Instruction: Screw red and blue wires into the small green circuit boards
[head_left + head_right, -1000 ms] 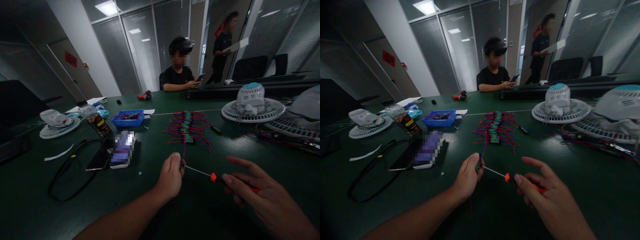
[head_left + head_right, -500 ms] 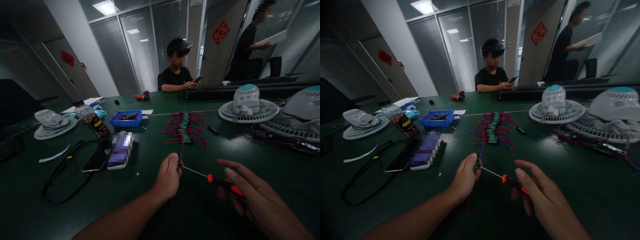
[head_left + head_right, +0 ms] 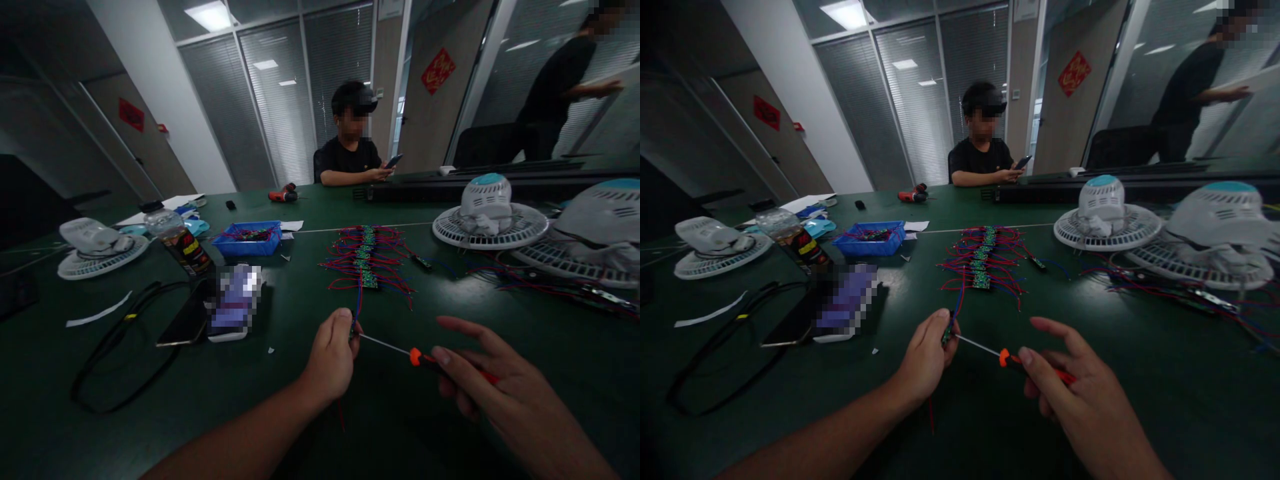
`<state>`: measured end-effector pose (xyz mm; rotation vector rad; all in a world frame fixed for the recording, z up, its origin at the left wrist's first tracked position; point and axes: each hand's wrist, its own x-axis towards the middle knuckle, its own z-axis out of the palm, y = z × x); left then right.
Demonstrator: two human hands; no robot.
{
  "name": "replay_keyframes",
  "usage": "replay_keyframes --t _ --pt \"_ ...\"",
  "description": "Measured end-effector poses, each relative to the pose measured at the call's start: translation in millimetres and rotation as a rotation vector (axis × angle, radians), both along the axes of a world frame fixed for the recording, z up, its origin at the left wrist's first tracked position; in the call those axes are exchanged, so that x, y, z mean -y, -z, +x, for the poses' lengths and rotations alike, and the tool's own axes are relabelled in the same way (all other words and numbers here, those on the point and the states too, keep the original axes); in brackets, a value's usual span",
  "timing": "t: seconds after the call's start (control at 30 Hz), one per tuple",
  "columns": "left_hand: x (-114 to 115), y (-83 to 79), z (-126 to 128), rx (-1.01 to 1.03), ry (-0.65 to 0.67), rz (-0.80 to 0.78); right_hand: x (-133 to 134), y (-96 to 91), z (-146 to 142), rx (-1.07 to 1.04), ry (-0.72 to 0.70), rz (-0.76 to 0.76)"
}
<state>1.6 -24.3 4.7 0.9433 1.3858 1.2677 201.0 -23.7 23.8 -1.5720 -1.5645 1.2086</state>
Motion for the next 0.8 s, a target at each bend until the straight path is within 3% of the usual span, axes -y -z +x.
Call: replay_keyframes --t 0.43,0.6,0.8 --pt "1 0.1 0 -0.009 0.019 0.018 3 -5.2 1 -0.004 0.036 0.047" --pt "0 1.9 1 0.028 -0.002 0.01 2 1.9 3 0.016 -0.001 -0.116" --pt "-2 6.2 1 0.018 0.0 0.04 -5 14.4 9 0.058 -0.013 -0.026"
